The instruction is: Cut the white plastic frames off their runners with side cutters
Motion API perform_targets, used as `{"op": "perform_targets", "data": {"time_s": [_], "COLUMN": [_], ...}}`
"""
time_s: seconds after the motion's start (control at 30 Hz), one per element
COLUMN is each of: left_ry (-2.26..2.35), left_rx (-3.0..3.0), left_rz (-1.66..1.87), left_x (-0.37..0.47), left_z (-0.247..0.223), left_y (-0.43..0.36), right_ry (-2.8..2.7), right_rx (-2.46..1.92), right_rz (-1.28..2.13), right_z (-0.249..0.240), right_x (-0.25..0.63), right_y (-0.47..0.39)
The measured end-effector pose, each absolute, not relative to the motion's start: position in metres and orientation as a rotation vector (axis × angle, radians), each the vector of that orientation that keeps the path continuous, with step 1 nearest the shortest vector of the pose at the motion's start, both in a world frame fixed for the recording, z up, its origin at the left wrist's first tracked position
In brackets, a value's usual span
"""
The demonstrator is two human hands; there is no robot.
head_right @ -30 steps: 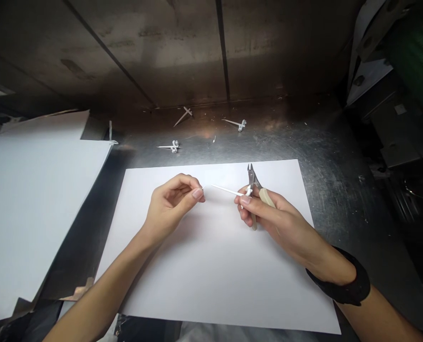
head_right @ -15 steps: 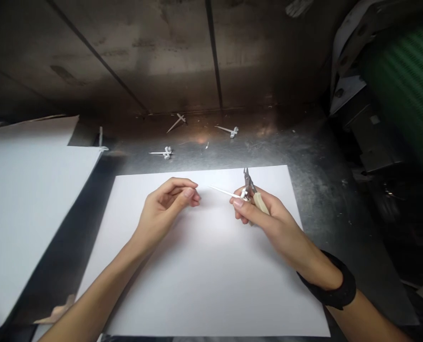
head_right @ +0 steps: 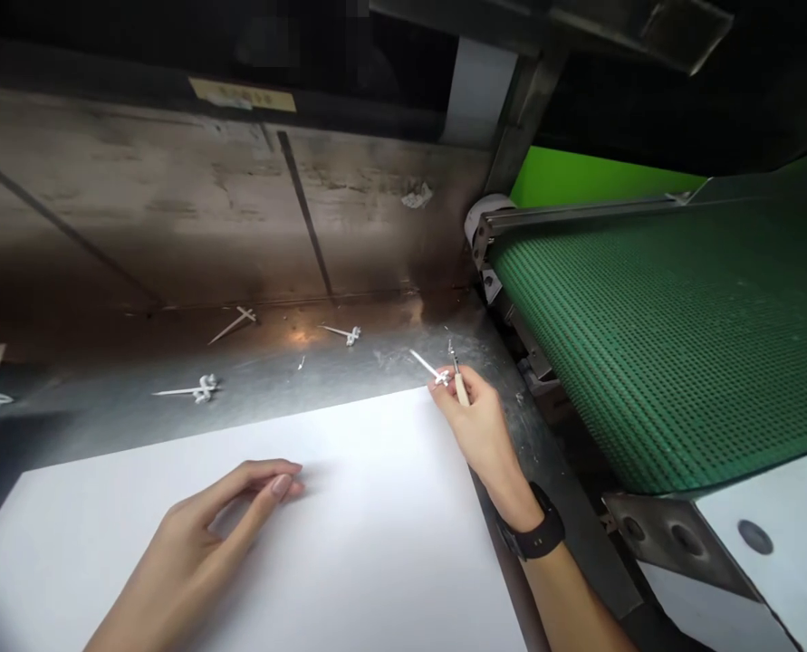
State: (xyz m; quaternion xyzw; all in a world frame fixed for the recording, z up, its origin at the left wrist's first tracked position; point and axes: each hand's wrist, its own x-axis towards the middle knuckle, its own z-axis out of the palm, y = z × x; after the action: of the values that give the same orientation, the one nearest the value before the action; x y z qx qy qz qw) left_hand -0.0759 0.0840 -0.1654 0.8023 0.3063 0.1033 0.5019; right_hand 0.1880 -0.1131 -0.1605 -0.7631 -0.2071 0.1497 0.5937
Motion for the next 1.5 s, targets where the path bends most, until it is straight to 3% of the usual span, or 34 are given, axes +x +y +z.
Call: {"op": "perform_targets", "data": {"time_s": [0.37,0.57,0.93,1.2,1.5], "left_ry": [0.538,0.492,1.118,0.745,0.823], "left_rx": [2.228,2.515,2.784,2.701,2.652], "left_rz": [0.345,0.459,0.292,0.349,0.207], "left_x": [-0.077,-0.077,-0.074,-0.002,0.013], "left_z": [-0.174,-0.174,-0.154,-0.126,-0.135], "left_y": [0.088,0.096,0.179,0.215,0.216], "right_ry": [-0.558,-0.692,-1.170,-1.293,-1.382], "right_rx": [-1.657,-1.785,-2.095,-2.190,-2.242], "right_rz": [0.740,0.672,0.567,0.444,0.396], "right_z": [-0.145,-0.152,-0.189,-0.187,-0.180], "right_x": [0.157,0.151,0.122,0.120,0.115], "right_y": [-0.103,-0.107,-0.110,-0.105,-0.104]}}
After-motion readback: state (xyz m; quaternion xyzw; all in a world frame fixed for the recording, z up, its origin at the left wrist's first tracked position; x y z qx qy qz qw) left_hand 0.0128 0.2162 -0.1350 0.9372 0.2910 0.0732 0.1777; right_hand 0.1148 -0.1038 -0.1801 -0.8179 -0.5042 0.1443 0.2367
